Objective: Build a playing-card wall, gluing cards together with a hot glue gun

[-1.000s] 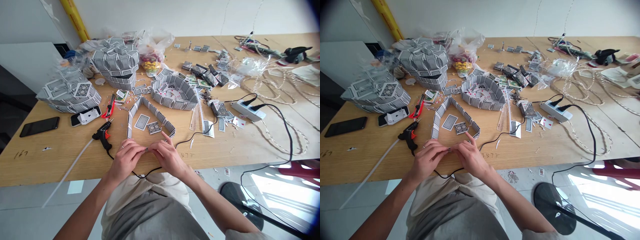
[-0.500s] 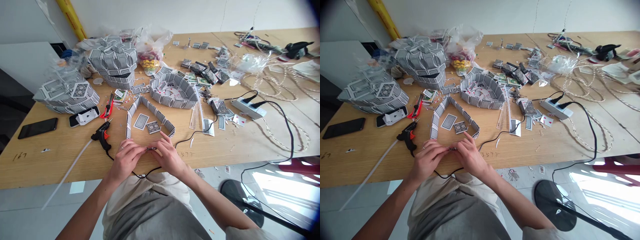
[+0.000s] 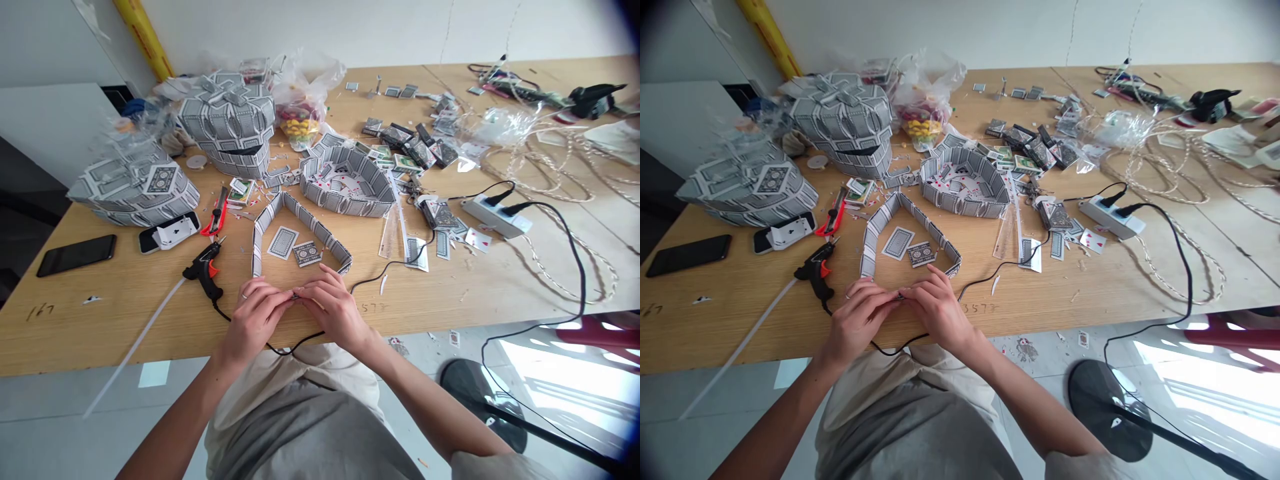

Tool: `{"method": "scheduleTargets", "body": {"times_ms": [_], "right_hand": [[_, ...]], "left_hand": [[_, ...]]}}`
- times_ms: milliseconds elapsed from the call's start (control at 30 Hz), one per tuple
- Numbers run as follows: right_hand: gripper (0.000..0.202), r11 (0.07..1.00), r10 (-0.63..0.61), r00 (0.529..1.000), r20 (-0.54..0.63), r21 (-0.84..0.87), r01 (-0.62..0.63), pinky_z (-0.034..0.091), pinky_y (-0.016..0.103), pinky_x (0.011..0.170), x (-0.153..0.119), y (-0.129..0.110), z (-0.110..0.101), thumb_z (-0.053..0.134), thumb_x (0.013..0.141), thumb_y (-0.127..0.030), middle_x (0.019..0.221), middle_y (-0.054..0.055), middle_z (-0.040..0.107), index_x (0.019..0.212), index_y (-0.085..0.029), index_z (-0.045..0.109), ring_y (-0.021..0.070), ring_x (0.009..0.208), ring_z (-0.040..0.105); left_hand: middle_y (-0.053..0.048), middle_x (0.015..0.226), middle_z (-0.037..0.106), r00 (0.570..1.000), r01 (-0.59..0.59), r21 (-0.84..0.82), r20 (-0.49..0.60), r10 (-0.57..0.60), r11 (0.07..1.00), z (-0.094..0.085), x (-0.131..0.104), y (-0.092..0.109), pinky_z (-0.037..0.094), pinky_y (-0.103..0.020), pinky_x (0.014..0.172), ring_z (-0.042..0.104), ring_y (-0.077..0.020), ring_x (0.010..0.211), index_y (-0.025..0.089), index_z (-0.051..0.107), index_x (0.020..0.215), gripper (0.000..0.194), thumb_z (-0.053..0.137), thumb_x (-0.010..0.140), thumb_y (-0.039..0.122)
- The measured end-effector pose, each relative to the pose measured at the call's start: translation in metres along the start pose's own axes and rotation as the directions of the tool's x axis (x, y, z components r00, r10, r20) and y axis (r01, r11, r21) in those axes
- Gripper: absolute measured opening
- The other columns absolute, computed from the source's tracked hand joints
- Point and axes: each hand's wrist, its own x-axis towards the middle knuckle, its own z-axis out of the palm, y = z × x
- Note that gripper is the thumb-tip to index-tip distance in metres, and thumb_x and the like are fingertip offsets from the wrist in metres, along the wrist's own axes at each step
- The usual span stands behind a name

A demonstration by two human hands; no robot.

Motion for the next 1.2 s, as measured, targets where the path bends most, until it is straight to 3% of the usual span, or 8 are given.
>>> {"method": "scheduleTargets", "body": {"times_ms": [200, 433, 667, 1067, 1200], "right_hand": [[0.015, 0.999, 0.015, 1.000, 0.000, -0.032, -0.015, 0.047, 0.057, 0.121, 0.002, -0.002, -0.001, 0.067, 0.104, -0.020, 0.096, 0.004, 0.079, 0.115, -0.026, 0.075, 0.0244, 0.106, 0.072], [0.018, 0.999, 0.021, 1.000, 0.023, -0.043, -0.020, 0.043, 0.059, 0.123, 0.004, -0.008, -0.005, 0.065, 0.106, -0.021, 0.128, 0.008, 0.078, 0.122, -0.025, 0.073, 0.0255, 0.126, 0.069], [0.013, 0.999, 0.018, 0.999, 0.050, -0.039, -0.016, 0.041, 0.057, 0.122, 0.005, -0.006, -0.004, 0.062, 0.108, -0.018, 0.104, 0.005, 0.083, 0.113, -0.023, 0.073, 0.0240, 0.115, 0.074], [0.014, 0.999, 0.052, 0.974, 0.218, -0.002, -0.053, 0.044, 0.054, 0.119, 0.018, -0.006, -0.015, 0.061, 0.105, -0.012, 0.097, 0.006, 0.081, 0.100, -0.021, 0.071, 0.0240, 0.106, 0.077], [0.012, 1.000, 0.029, 0.986, 0.167, -0.016, -0.027, 0.046, 0.052, 0.118, 0.016, -0.004, -0.013, 0.065, 0.104, -0.014, 0.093, 0.004, 0.081, 0.098, -0.021, 0.072, 0.0231, 0.101, 0.078]], "left_hand": [[-0.004, 0.110, 0.077, 1.000, 0.018, 0.002, 0.017, -0.018, 1.000, -0.001, 0.000, -0.002, 0.055, -0.049, 0.110, 0.071, -0.0210, 0.107, 0.024, 0.067, 0.120, 0.023, 0.074, 0.099, 0.016], [-0.004, 0.108, 0.076, 0.998, 0.014, 0.071, 0.054, -0.018, 0.997, -0.004, 0.003, -0.003, 0.055, -0.045, 0.104, 0.070, -0.0218, 0.104, 0.025, 0.070, 0.116, 0.016, 0.072, 0.101, 0.021], [-0.002, 0.098, 0.077, 0.994, -0.015, 0.088, 0.107, 0.006, 0.996, -0.008, 0.010, -0.002, 0.052, -0.042, 0.099, 0.069, -0.0202, 0.095, 0.023, 0.070, 0.105, 0.005, 0.072, 0.101, 0.019], [-0.001, 0.090, 0.074, 0.986, -0.006, 0.032, 0.165, 0.001, 0.999, -0.010, 0.019, 0.000, 0.051, -0.039, 0.097, 0.067, -0.0208, 0.094, 0.022, 0.065, 0.094, 0.011, 0.065, 0.105, 0.019], [-0.001, 0.091, 0.074, 0.992, -0.014, 0.041, 0.125, 0.008, 0.999, -0.008, 0.015, 0.001, 0.052, -0.040, 0.099, 0.068, -0.0197, 0.092, 0.021, 0.066, 0.097, 0.007, 0.068, 0.103, 0.017]]}}
